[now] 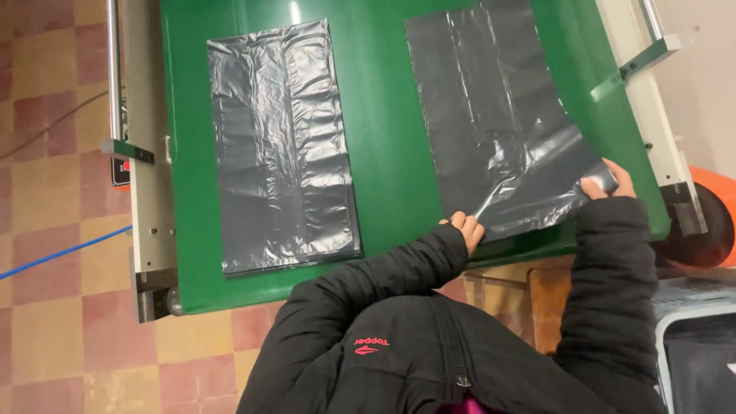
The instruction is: Folding black plastic bags on a conveyor belt and placing them into a plastic crate.
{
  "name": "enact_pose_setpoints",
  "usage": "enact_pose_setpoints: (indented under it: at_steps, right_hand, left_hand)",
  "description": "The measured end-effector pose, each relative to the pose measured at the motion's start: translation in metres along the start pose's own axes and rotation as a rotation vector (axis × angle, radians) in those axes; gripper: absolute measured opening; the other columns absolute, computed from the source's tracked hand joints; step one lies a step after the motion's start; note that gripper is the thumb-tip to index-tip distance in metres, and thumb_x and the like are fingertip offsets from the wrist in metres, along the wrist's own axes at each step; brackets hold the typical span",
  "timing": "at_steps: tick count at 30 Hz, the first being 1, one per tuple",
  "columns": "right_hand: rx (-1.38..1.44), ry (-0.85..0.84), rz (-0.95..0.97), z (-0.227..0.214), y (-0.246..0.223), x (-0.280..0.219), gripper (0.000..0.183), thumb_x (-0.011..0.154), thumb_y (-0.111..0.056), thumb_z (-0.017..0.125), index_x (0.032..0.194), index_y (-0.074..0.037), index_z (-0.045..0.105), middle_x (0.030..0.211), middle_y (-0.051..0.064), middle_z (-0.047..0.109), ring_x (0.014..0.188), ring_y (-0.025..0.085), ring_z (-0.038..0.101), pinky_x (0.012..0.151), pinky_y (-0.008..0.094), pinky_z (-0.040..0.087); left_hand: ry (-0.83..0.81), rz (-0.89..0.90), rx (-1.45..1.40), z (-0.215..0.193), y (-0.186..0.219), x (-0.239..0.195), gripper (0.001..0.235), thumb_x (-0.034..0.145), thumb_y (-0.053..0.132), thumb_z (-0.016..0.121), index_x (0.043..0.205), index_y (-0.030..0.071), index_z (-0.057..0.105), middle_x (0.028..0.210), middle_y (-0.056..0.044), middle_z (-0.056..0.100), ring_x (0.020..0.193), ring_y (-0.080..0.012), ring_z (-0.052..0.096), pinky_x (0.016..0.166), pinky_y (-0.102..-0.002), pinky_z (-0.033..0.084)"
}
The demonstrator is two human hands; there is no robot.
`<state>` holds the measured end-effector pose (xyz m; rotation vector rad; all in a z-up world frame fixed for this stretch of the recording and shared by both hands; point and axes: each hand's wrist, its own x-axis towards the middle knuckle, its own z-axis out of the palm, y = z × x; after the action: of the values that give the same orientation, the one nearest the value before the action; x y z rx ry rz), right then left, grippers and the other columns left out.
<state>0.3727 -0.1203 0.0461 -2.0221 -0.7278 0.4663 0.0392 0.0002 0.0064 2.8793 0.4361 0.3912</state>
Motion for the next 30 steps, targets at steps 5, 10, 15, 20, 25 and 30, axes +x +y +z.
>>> enact_pose_setpoints:
  at_steps: [5, 10, 15, 20, 25, 30]
  right_hand:
    - [0.205, -0.152, -0.351, -0.018, -0.023, -0.028, 0.061, 0.098, -0.013, 0.067, 0.155, 0.001, 0.05, 0.151, 0.018, 0.055, 0.137, 0.025, 0.054, 0.114, 0.033, 0.041]
    - [0.703, -0.599, 0.176, -0.03, 0.141, 0.049, 0.046, 0.11, -0.023, 0.072, 0.139, 0.007, 0.052, 0.121, 0.038, 0.056, 0.1, 0.042, 0.062, 0.087, 0.05, 0.053]
    - [1.101, -1.216, 0.137, 0.027, 0.029, 0.143, 0.082, 0.093, -0.02, 0.073, 0.16, -0.007, 0.029, 0.149, 0.028, 0.048, 0.114, 0.049, 0.067, 0.079, 0.058, 0.062]
    - [0.48, -0.909, 0.305, 0.112, 0.01, 0.257, 0.072, 0.097, -0.017, 0.058, 0.163, -0.009, 0.03, 0.136, 0.022, 0.06, 0.101, 0.036, 0.071, 0.067, 0.042, 0.061]
    - [-0.298, -0.542, 0.195, 0.162, -0.011, 0.295, 0.064, 0.095, -0.038, 0.078, 0.136, 0.002, 0.05, 0.126, 0.022, 0.07, 0.103, 0.034, 0.069, 0.08, 0.042, 0.054]
    - [-0.883, -0.173, -0.433, 0.175, -0.096, 0.273, 0.074, 0.068, -0.042, 0.096, 0.123, -0.004, 0.065, 0.118, 0.021, 0.068, 0.109, 0.04, 0.064, 0.09, 0.049, 0.052]
  left_hand:
    - [-0.271, 0.073, -0.507, -0.016, -0.036, -0.001, 0.018, 0.095, 0.026, 0.064, 0.099, 0.009, 0.062, 0.095, -0.014, 0.066, 0.087, -0.0357, 0.066, 0.075, -0.049, 0.052]
    - [-0.288, 0.066, -0.921, -0.126, -0.091, 0.014, 0.029, 0.097, 0.03, 0.064, 0.112, 0.006, 0.068, 0.101, -0.015, 0.072, 0.093, -0.0298, 0.07, 0.081, -0.038, 0.054]
    - [-0.129, -0.48, -0.801, -0.138, -0.17, 0.077, 0.033, 0.095, 0.036, 0.067, 0.109, 0.006, 0.071, 0.088, -0.013, 0.073, 0.082, -0.0233, 0.071, 0.075, -0.034, 0.055]
    - [0.094, -0.754, -0.453, -0.054, -0.261, 0.15, 0.042, 0.099, 0.045, 0.057, 0.126, 0.013, 0.063, 0.107, -0.023, 0.072, 0.1, -0.0456, 0.067, 0.084, -0.051, 0.053]
    - [0.033, -0.818, -0.371, 0.001, -0.301, 0.176, 0.044, 0.099, 0.046, 0.054, 0.127, 0.012, 0.06, 0.109, -0.025, 0.071, 0.101, -0.0481, 0.065, 0.086, -0.053, 0.052]
    - [-0.053, -0.837, -0.345, -0.007, -0.291, 0.183, 0.045, 0.101, 0.046, 0.055, 0.123, 0.007, 0.06, 0.109, -0.026, 0.07, 0.1, -0.048, 0.065, 0.086, -0.054, 0.051]
